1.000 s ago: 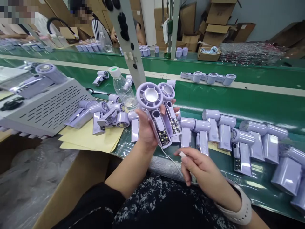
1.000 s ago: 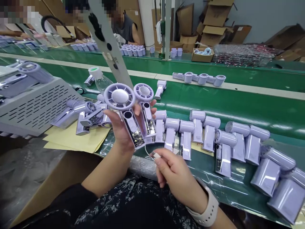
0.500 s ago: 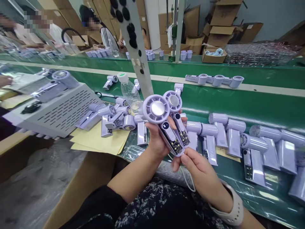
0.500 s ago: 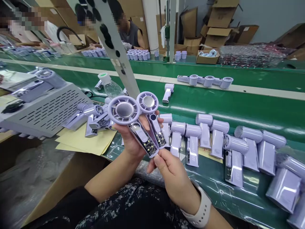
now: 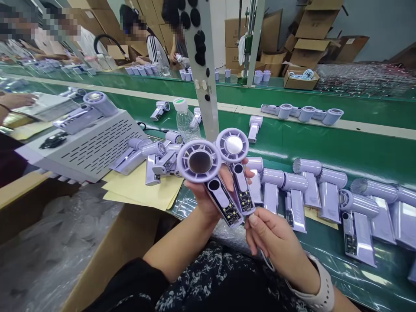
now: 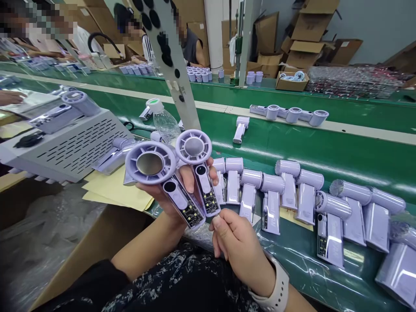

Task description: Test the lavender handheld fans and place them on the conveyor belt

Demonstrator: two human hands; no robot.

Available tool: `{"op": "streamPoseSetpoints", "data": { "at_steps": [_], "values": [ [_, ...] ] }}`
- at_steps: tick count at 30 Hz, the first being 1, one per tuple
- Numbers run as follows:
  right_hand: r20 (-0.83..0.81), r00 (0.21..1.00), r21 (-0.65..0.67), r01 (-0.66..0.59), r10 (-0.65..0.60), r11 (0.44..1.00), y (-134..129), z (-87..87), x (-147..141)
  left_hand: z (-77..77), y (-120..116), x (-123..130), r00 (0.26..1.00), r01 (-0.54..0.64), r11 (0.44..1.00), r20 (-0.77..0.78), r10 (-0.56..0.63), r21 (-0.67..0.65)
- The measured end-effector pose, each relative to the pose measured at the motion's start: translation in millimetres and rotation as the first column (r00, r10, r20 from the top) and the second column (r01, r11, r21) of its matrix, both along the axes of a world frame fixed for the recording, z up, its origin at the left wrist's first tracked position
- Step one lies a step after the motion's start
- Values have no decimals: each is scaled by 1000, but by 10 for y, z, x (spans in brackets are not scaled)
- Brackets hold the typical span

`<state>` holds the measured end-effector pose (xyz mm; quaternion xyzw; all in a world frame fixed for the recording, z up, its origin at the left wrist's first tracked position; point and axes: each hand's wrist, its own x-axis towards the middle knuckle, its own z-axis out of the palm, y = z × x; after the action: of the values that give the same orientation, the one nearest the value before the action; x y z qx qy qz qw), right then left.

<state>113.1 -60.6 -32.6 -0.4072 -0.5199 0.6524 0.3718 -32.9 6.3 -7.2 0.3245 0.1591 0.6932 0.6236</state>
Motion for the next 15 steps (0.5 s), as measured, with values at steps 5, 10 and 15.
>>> {"op": "streamPoseSetpoints", "data": {
  "at_steps": [5, 10, 15],
  "values": [
    [24, 1000, 21, 1, -2, 1000, 4, 36, -2, -39, -25, 6, 999, 42, 999, 1, -42, -31],
    [-83, 984, -35, 156, -158, 987, -86, -20, -133, -156, -51, 59, 1000, -1, 997, -29, 4, 75],
    [97, 994, 254, 25, -52, 967, 12, 10, 63, -137, 2, -32, 996, -35, 996, -80, 42, 88]
  ]
}}
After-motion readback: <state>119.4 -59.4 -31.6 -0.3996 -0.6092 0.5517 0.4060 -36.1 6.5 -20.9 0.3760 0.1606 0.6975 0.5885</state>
